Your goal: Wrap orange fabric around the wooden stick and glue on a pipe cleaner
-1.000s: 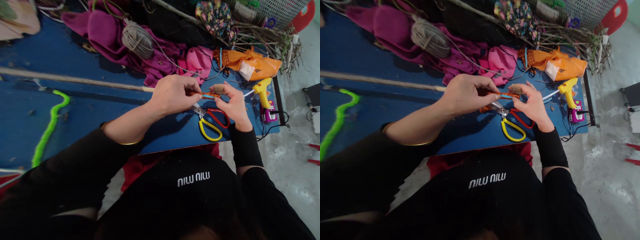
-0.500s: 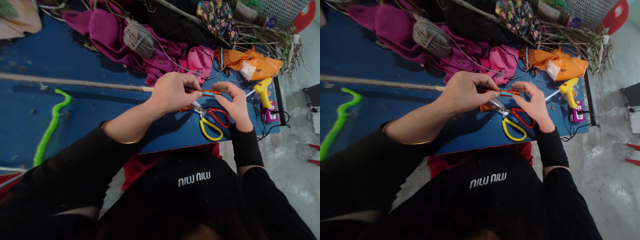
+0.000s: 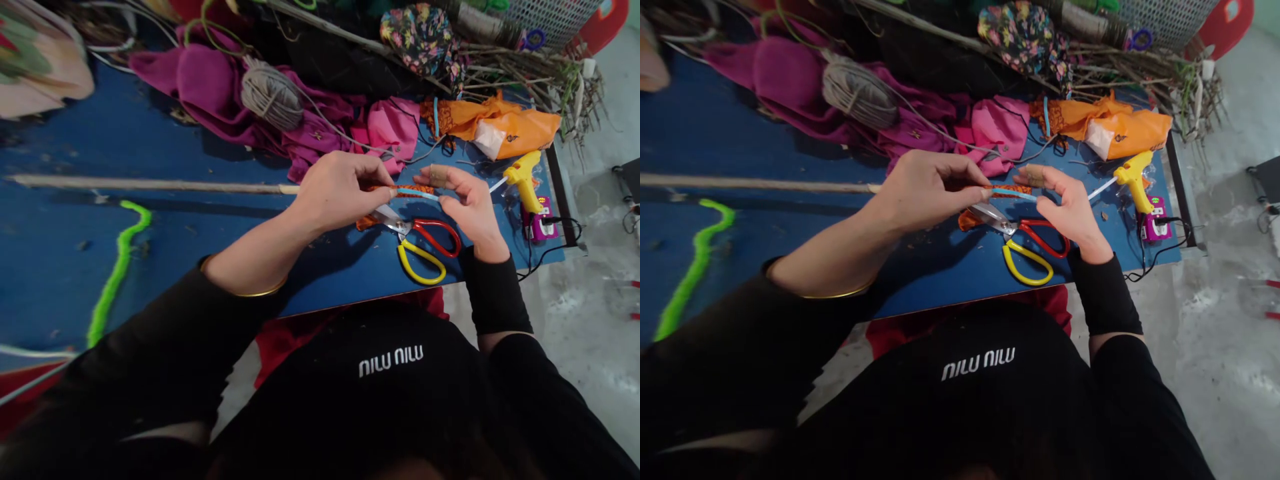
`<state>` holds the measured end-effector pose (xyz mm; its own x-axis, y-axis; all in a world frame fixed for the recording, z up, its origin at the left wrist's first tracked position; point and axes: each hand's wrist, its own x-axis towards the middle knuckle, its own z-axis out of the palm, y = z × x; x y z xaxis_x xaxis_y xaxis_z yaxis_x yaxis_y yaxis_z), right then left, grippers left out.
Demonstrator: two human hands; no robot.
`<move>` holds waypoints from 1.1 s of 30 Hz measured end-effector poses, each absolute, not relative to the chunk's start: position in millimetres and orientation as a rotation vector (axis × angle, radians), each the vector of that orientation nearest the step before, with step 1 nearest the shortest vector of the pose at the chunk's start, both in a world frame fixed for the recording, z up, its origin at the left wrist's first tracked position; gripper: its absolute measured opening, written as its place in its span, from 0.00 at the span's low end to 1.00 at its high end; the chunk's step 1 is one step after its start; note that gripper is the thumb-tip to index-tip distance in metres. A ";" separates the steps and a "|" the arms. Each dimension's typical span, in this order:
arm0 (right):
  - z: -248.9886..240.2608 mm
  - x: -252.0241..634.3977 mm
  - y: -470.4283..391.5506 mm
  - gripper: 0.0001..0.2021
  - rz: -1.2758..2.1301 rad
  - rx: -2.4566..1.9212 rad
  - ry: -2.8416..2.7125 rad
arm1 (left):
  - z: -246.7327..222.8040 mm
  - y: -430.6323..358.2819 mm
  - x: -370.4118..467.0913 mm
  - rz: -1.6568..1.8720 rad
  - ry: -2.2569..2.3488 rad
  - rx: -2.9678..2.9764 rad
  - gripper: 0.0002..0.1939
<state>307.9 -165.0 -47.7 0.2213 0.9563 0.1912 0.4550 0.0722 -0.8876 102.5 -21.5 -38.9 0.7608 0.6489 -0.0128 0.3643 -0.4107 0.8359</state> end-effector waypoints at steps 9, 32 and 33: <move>-52.9 310.9 -163.0 0.10 0.305 -1.667 -1.388 | -35.3 -17.3 99.9 0.463 0.791 2.062 0.08; -58.0 312.4 -161.8 0.19 0.420 -1.494 -1.180 | -30.0 -16.3 99.2 0.490 0.723 1.988 0.09; -58.3 313.0 -161.8 0.19 0.405 -1.466 -1.165 | -30.0 -16.8 99.8 0.499 0.729 1.989 0.09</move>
